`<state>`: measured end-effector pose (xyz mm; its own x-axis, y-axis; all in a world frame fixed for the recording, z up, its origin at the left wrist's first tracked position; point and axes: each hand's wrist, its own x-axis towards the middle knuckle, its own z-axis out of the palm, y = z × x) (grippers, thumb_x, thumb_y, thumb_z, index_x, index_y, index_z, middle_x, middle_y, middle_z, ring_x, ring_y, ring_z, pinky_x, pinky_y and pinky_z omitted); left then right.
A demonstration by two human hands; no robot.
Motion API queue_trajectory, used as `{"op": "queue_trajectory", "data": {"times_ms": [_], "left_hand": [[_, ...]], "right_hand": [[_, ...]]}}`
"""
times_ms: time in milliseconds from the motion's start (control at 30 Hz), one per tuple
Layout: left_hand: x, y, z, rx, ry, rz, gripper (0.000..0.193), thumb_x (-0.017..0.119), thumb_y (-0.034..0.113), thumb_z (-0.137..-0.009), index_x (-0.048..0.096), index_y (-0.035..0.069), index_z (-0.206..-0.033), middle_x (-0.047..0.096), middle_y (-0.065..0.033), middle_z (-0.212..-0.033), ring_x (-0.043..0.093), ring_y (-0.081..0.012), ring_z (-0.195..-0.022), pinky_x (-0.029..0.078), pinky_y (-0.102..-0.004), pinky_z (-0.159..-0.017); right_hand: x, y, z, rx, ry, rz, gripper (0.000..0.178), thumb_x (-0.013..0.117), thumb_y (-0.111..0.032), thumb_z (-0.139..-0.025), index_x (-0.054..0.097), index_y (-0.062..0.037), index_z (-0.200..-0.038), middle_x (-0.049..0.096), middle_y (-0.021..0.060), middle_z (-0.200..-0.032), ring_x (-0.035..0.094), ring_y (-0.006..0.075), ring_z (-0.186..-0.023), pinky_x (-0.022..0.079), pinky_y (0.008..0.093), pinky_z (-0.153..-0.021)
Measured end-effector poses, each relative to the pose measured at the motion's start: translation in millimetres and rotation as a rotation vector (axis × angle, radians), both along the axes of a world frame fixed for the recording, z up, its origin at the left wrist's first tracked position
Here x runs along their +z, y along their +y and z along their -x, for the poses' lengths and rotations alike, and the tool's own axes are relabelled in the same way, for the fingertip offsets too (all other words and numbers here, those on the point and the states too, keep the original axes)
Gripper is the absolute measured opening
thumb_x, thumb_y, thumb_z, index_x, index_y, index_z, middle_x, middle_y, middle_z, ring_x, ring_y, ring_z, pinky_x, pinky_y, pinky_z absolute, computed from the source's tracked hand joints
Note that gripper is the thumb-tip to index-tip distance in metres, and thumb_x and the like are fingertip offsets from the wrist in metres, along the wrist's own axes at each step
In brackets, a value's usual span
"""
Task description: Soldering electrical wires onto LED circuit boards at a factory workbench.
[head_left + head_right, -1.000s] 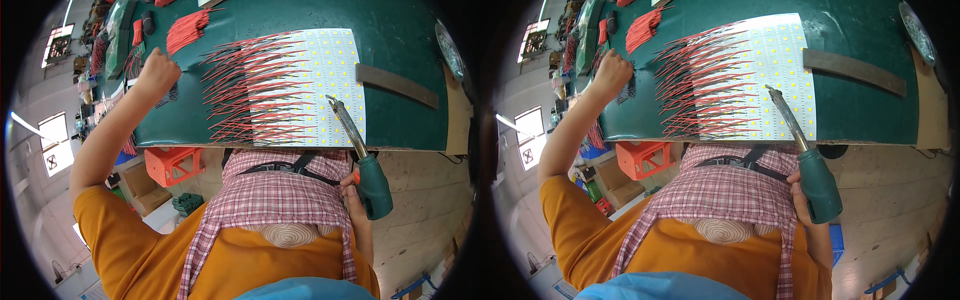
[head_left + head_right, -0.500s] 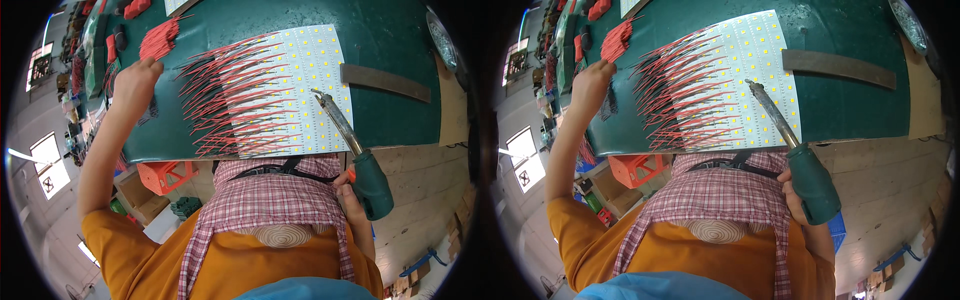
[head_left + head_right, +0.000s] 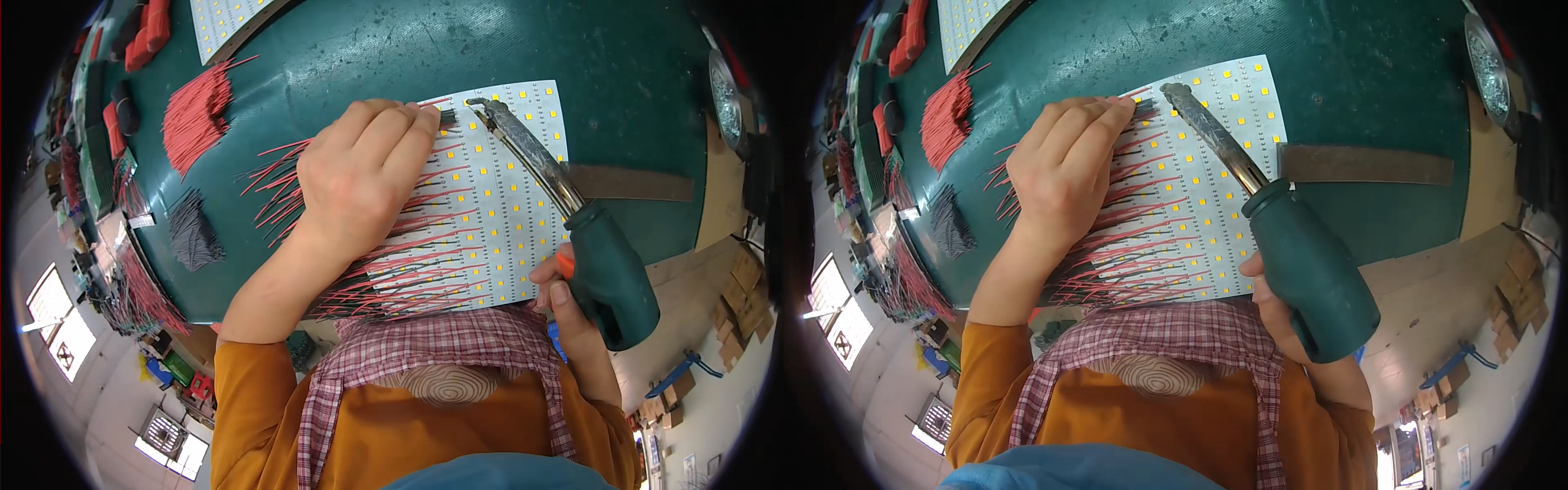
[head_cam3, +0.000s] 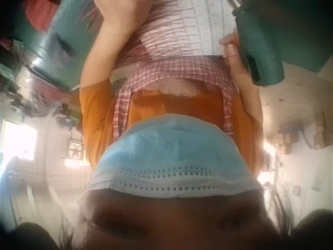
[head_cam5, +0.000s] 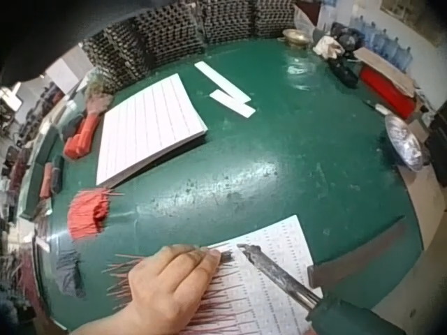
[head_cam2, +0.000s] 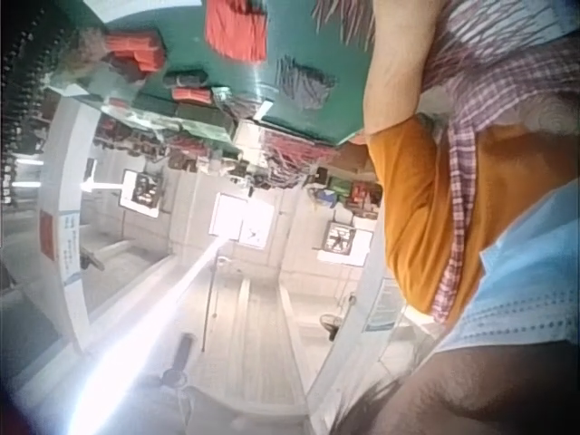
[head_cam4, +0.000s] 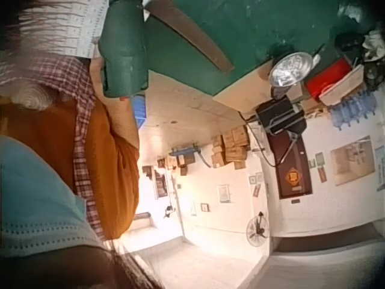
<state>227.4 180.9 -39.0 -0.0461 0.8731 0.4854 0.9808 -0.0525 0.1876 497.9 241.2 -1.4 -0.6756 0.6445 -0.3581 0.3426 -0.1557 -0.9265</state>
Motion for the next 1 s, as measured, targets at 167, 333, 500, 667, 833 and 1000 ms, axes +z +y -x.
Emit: {"op": "queue_trajectory", "data": {"times_ms": [167,333,500,667,833,1000], "left_hand": [[-4.5,-7.1,-3.5,-0.011,0.057,-0.014,0.028,0.067,0.002,-0.067,0.069,0.001,-0.095,0.065,-0.0058,-0.085,0.065,-0.0199,-0.079,0.053,-0.0277,-0.061],[-8.5,-8.4,-5.0,-0.022,0.106,-0.061,0.028,0.067,0.007,-0.066,0.068,0.002,-0.094,0.063,-0.0041,-0.087,0.064,-0.0171,-0.080,0.051,-0.0252,-0.056],[-8.7,-9.1,-6.2,-0.008,0.123,-0.047,0.029,0.066,0.007,-0.065,0.068,0.002,-0.094,0.061,-0.0027,-0.086,0.064,-0.0163,-0.081,0.051,-0.0242,-0.055],[-6.9,-7.0,-4.2,-0.012,0.132,-0.056,0.029,0.066,0.007,-0.065,0.067,0.002,-0.093,0.060,-0.0026,-0.086,0.064,-0.0161,-0.081,0.051,-0.0238,-0.055],[-6.7,-6.9,-3.7,-0.010,0.134,-0.040,0.028,0.066,0.007,-0.065,0.067,0.002,-0.093,0.060,-0.0028,-0.085,0.064,-0.0161,-0.080,0.051,-0.0238,-0.055],[-6.6,-7.1,-2.7,0.001,0.137,-0.044,0.028,0.066,0.007,-0.065,0.067,0.001,-0.093,0.061,-0.0040,-0.086,0.064,-0.0171,-0.080,0.052,-0.0255,-0.056]], "right_hand": [[4.5,-6.8,-6.4,0.060,-0.099,-0.071,0.020,0.063,-0.006,-0.087,0.064,-0.0031,-0.107,0.068,0.0068,-0.096,0.066,0.0194,-0.087,0.052,0.0306,-0.077],[4.6,-11.9,-6.5,0.018,-0.109,-0.101,0.022,0.064,-0.006,-0.085,0.065,-0.0037,-0.106,0.070,0.0058,-0.097,0.066,0.0184,-0.089,0.052,0.0288,-0.077],[6.3,-5.6,-4.2,0.204,-0.234,-0.315,0.024,0.066,-0.006,-0.080,0.067,-0.0056,-0.104,0.069,0.0061,-0.095,0.066,0.0205,-0.083,0.052,0.0287,-0.073],[4.0,-1.1,-8.5,0.333,-0.366,-0.456,0.025,0.066,-0.006,-0.079,0.066,-0.0053,-0.104,0.067,0.0075,-0.094,0.064,0.0216,-0.078,0.051,0.0297,-0.068],[4.2,-9.7,-7.3,0.021,-0.160,-0.008,0.025,0.063,-0.002,-0.083,0.064,-0.0028,-0.107,0.065,0.0077,-0.096,0.063,0.0203,-0.074,0.050,0.0299,-0.066],[6.2,-7.2,-8.8,-0.107,-0.059,0.230,0.023,0.062,-0.001,-0.086,0.063,-0.0024,-0.108,0.068,0.0060,-0.095,0.064,0.0181,-0.078,0.051,0.0283,-0.070]]}}
